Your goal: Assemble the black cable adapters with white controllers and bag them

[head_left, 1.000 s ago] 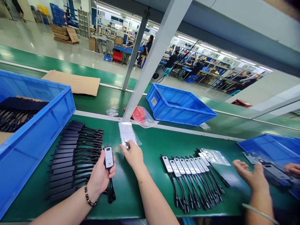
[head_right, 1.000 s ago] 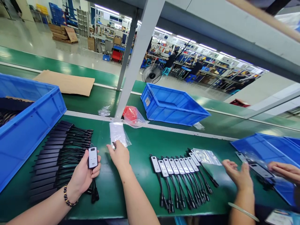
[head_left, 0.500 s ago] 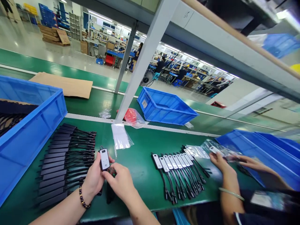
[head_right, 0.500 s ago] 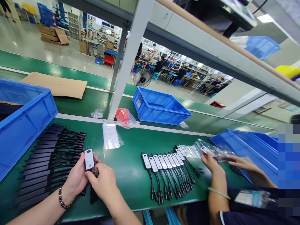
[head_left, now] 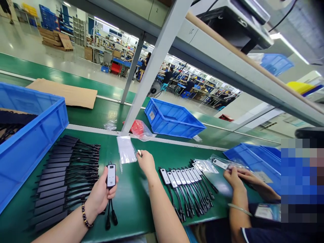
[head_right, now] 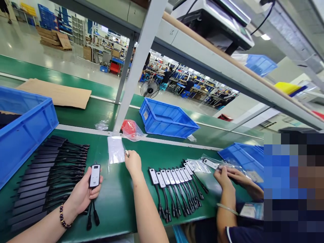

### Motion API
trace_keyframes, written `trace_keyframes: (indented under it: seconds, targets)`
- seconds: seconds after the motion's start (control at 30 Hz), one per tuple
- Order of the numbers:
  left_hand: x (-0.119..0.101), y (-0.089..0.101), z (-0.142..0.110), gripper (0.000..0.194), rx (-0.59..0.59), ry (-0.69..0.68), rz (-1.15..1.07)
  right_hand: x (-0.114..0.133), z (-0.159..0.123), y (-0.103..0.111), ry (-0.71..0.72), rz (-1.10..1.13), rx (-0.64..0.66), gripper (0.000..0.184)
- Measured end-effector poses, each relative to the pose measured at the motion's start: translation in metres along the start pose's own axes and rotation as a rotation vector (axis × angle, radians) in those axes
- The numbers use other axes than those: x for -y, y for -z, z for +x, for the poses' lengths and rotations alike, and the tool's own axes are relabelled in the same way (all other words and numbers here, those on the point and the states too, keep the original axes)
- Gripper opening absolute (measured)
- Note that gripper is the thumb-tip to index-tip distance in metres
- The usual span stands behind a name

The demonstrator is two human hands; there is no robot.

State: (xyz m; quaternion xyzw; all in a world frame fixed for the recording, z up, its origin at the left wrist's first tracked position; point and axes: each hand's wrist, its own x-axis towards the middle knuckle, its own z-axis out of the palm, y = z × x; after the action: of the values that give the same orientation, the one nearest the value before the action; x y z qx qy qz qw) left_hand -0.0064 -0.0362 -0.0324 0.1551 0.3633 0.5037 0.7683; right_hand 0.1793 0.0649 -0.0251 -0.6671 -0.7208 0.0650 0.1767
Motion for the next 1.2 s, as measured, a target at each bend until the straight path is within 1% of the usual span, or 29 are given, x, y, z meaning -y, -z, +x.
trace_keyframes:
  seconds: [0.1, 0.13, 0.2, 0.27, 0.33, 0.37, 0.43, 0.53, 0.63, 0.7, 0.8, 0.87, 0.93, 1.0, 1.1, 1.2]
  targets:
    - [0.000, 0.000, 0.001, 0.038, -0.006, -0.010, -0.007, -0.004, 0.023, -0.009, 0.051, -0.021, 0.037, 0.014]
    - [0.000, 0.000, 0.001, 0.037, -0.013, -0.013, -0.009, -0.003, 0.026, -0.013, 0.078, -0.023, 0.047, 0.015]
    - [0.000, 0.000, 0.001, 0.034, -0.027, -0.010, -0.007, -0.001, 0.029, -0.022, 0.130, -0.026, 0.065, 0.027]
    - [0.002, 0.000, 0.000, 0.026, -0.027, 0.003, 0.002, 0.000, 0.031, -0.031, 0.160, -0.025, 0.076, 0.034]
    - [0.003, 0.000, -0.002, 0.017, 0.000, 0.002, 0.035, 0.000, 0.033, -0.040, 0.164, -0.013, 0.071, 0.028]
    - [0.004, 0.000, -0.003, 0.020, 0.018, -0.005, 0.060, -0.001, 0.035, -0.043, 0.158, 0.000, 0.058, 0.024]
    - [0.005, 0.001, -0.004, 0.034, 0.052, -0.027, 0.108, -0.002, 0.038, -0.045, 0.135, 0.036, 0.008, 0.020]
    - [0.006, 0.002, -0.005, 0.048, 0.080, -0.052, 0.157, -0.003, 0.039, -0.040, 0.076, 0.112, -0.109, 0.024]
    - [0.007, 0.002, -0.005, 0.056, 0.101, -0.053, 0.193, -0.005, 0.032, -0.027, 0.011, 0.206, -0.223, 0.031]
    - [0.008, 0.001, -0.006, 0.058, 0.108, -0.045, 0.206, -0.006, 0.024, -0.018, -0.020, 0.388, -0.309, 0.033]
    - [0.005, -0.002, -0.007, 0.052, 0.112, -0.042, 0.188, -0.007, 0.012, -0.006, -0.071, 0.739, -0.394, 0.032]
    - [0.002, -0.003, -0.009, 0.044, 0.115, -0.052, 0.155, -0.007, 0.007, 0.000, -0.117, 0.877, -0.408, 0.032]
    - [-0.003, -0.004, -0.010, 0.039, 0.117, -0.079, 0.123, -0.007, 0.003, 0.004, -0.163, 0.961, -0.415, 0.031]
    - [-0.008, -0.004, -0.011, 0.037, 0.115, -0.111, 0.096, -0.007, -0.001, 0.006, -0.199, 1.025, -0.390, 0.030]
    - [-0.012, -0.003, -0.010, 0.031, 0.109, -0.127, 0.087, -0.006, -0.005, 0.007, -0.234, 1.127, -0.292, 0.028]
    - [-0.012, -0.005, -0.010, 0.028, 0.111, -0.105, 0.113, -0.004, -0.011, 0.008, -0.237, 1.192, -0.192, 0.027]
